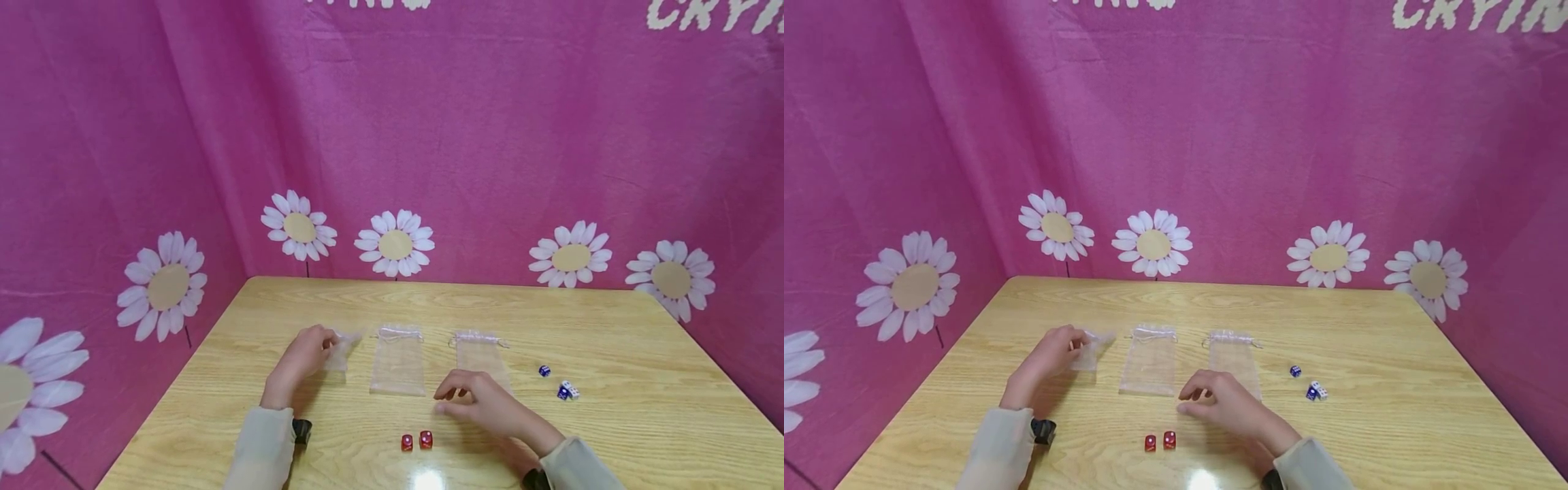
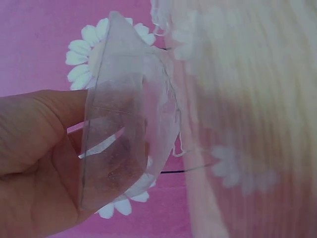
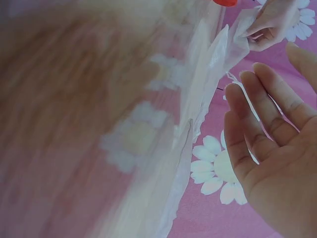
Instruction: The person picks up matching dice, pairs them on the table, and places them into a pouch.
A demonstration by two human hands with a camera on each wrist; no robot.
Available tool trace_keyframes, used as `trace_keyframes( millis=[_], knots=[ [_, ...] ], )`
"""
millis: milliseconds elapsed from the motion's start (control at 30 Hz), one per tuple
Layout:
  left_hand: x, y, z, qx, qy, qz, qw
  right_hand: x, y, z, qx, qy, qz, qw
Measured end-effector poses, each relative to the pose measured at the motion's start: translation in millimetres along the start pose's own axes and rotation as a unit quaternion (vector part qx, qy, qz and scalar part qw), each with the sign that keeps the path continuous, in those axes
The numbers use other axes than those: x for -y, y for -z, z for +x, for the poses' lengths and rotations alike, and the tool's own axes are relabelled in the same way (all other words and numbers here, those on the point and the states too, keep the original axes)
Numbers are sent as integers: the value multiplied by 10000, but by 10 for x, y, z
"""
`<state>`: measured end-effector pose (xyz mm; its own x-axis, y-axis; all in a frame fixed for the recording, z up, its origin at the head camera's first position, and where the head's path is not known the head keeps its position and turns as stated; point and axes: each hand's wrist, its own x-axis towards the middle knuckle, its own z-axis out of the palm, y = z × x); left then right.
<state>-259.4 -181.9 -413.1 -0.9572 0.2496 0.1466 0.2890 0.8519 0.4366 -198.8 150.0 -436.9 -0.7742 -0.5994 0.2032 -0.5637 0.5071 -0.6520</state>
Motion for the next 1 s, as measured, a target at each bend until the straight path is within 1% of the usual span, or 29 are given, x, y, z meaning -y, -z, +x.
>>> trace_keyframes(
  millis=[133,233,367,433,633,800,1000],
  knots=[
    [-62,8,5,-231,-204,76,9995,-18,18,-9,-49,-89,150,9998],
    [-136,17,9,-396,-262,70,9988,-19,34,-18,-128,-199,329,9992],
    [-229,25,14,-619,-385,109,9973,-20,55,-19,-289,-319,534,9976],
    [-262,23,15,-742,-506,163,9958,-27,61,-15,-378,-384,602,9967],
    [-380,1,8,-1086,-869,228,9900,-48,60,3,-608,-710,773,9926],
    [-536,-20,-19,-1266,-1203,254,9843,-64,72,22,-636,-953,948,9889],
    [-715,-69,-59,-1464,-1583,439,9755,-62,97,47,-678,-1236,1409,9799]
  ],
)
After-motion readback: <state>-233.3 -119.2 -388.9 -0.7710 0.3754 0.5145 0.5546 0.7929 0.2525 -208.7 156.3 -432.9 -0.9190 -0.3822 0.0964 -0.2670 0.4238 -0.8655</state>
